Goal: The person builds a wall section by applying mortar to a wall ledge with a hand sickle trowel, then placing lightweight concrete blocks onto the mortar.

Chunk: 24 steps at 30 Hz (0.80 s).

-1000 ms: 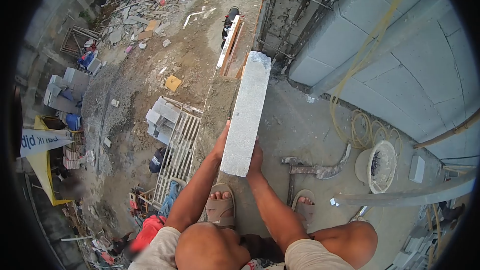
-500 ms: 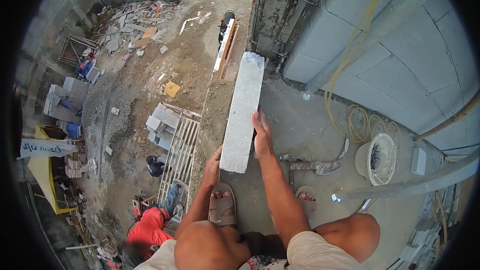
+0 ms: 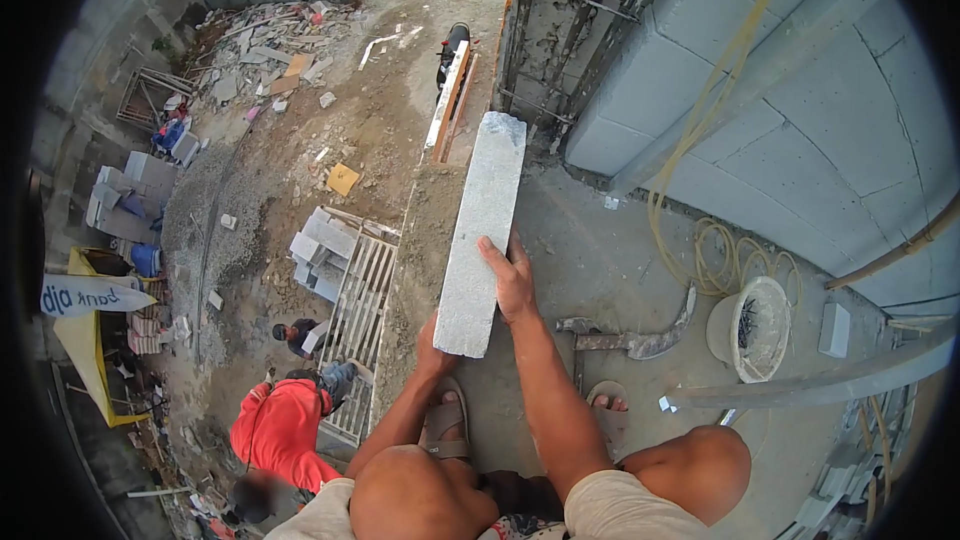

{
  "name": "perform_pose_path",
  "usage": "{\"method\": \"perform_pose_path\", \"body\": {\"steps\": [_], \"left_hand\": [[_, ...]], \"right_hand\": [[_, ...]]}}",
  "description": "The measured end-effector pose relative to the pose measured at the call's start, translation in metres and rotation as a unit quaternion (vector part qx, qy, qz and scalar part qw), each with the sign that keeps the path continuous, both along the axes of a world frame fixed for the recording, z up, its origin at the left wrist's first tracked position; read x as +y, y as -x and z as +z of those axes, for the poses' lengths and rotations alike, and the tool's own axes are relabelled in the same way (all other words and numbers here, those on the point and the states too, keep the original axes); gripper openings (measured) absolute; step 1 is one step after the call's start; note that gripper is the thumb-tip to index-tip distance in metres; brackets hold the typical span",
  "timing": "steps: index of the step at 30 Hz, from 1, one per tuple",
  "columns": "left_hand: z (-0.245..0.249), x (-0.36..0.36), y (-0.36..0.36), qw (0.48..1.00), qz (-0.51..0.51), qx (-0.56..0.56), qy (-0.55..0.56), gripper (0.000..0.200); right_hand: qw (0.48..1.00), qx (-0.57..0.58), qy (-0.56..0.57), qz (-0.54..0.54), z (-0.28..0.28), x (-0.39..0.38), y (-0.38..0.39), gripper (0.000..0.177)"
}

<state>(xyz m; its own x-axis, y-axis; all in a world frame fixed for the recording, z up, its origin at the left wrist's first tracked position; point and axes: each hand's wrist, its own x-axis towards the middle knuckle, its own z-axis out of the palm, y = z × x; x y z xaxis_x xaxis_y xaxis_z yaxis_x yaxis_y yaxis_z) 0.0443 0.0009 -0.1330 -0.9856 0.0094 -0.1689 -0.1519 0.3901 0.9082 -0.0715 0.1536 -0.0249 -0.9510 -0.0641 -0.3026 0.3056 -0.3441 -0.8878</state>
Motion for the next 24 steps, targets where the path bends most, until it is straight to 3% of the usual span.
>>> {"method": "perform_pose_path", "body": {"steps": [4, 6, 13, 15, 24], "left_hand": [[-0.007, 0.0, -0.003, 1.0, 0.005, 0.01, 0.006, 0.067], [-0.013, -0.001, -0.004, 0.999, -0.001, 0.029, 0.021, 0.066], [-0.017, 0.0, 0.0, 0.993, 0.0, 0.095, 0.064, 0.063], [-0.016, -0.002, 0.0, 0.996, 0.004, 0.061, 0.06, 0.059], [0.006, 0.001, 0.008, 0.992, 0.008, 0.04, 0.12, 0.059]], "right_hand": [[1.0, -0.001, -0.006, 0.012, 0.008, -0.001, 0.001, 0.069], [0.999, 0.022, -0.024, -0.022, 0.009, -0.004, 0.001, 0.052], [0.999, 0.026, -0.006, -0.04, 0.006, -0.001, 0.001, 0.05], [1.0, 0.021, -0.01, -0.005, 0.003, 0.001, 0.003, 0.063], [0.999, 0.01, 0.03, -0.009, 0.003, 0.001, 0.006, 0.06]]}}
